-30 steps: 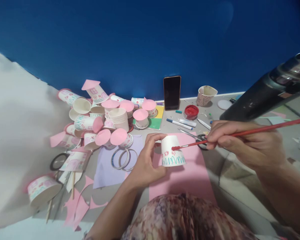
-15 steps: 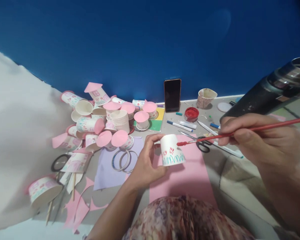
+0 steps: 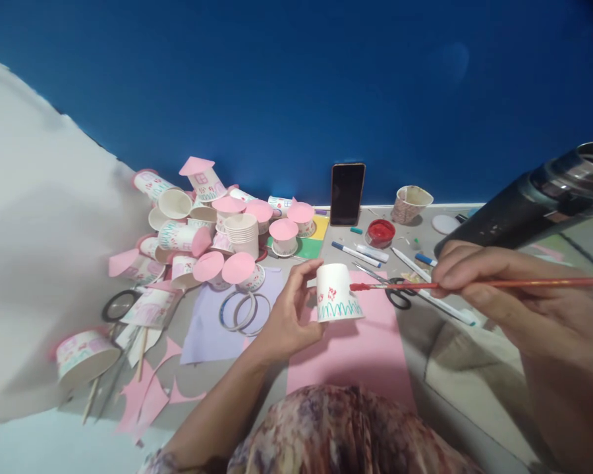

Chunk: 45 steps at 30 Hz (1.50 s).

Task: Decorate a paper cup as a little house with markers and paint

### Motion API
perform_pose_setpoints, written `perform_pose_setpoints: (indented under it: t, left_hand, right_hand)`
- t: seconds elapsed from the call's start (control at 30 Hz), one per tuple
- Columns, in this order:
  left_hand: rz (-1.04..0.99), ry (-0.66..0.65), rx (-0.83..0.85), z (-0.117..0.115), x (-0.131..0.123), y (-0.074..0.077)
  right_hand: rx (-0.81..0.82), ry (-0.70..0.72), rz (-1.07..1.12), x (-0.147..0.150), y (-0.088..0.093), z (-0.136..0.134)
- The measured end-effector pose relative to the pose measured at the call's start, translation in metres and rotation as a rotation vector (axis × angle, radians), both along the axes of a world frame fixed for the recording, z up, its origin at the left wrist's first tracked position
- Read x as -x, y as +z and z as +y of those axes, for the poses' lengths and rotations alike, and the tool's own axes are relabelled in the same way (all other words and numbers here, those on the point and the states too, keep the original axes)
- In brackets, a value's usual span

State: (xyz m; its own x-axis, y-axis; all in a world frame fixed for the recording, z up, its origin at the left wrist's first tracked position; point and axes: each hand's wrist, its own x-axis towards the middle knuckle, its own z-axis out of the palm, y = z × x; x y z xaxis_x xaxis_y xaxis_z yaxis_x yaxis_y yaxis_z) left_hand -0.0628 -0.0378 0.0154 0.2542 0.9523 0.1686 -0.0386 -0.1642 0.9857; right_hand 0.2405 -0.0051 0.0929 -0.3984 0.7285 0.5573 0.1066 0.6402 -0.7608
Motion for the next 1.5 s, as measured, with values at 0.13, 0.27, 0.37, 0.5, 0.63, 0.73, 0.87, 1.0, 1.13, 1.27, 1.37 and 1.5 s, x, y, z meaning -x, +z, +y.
perform_pose_setpoints:
  t: [0.13, 0.27, 0.37, 0.5, 0.63, 0.73, 0.87, 1.0, 1.13, 1.27, 1.37, 1.5]
  left_hand:
    - [0.038, -0.014, 0.007, 0.000, 0.001, 0.002]
    - [0.015, -0.018, -0.039, 0.000, 0.002, 0.000]
    - [0.007, -0.032, -0.034, 0.001, 0.002, 0.000]
    - [0.028, -0.036, -0.017, 0.000, 0.001, 0.002]
    - [0.018, -0.043, -0.015, -0.002, 0.001, 0.002]
    - [-0.005, -0.058, -0.012, -0.001, 0.001, 0.000]
    - [-0.057, -0.065, -0.017, 0.000, 0.001, -0.003]
    - [-0.081, -0.063, -0.002, 0.000, 0.002, -0.007]
    - [-0.104, -0.064, 0.020, 0.000, 0.002, -0.008]
    - [-0.081, -0.069, 0.017, 0.000, 0.002, -0.007]
    - [-0.069, -0.062, 0.010, -0.001, 0.002, -0.006]
    - [-0.082, -0.070, 0.011, -0.001, 0.002, -0.007]
  right_hand:
    - [0.011, 0.018, 0.000, 0.003, -0.001, 0.000]
    - [0.009, 0.045, -0.003, 0.004, -0.002, 0.000]
    - [0.034, 0.046, 0.027, 0.005, -0.001, -0.002]
    - [0.065, 0.019, 0.026, 0.009, 0.000, -0.004]
    - [0.055, 0.041, 0.017, 0.010, 0.000, -0.003]
    - [0.024, 0.065, 0.006, 0.008, 0.000, 0.000]
    - [0.016, 0.061, -0.006, 0.003, 0.000, 0.001]
    - [0.011, 0.083, -0.012, 0.003, 0.000, 0.000]
    - [0.018, 0.088, -0.013, 0.003, 0.000, 0.000]
    - [0.016, 0.089, 0.020, 0.004, 0.001, -0.001]
    - [0.012, 0.110, 0.017, 0.006, 0.000, -0.001]
    - [0.007, 0.110, 0.009, 0.006, -0.001, -0.001]
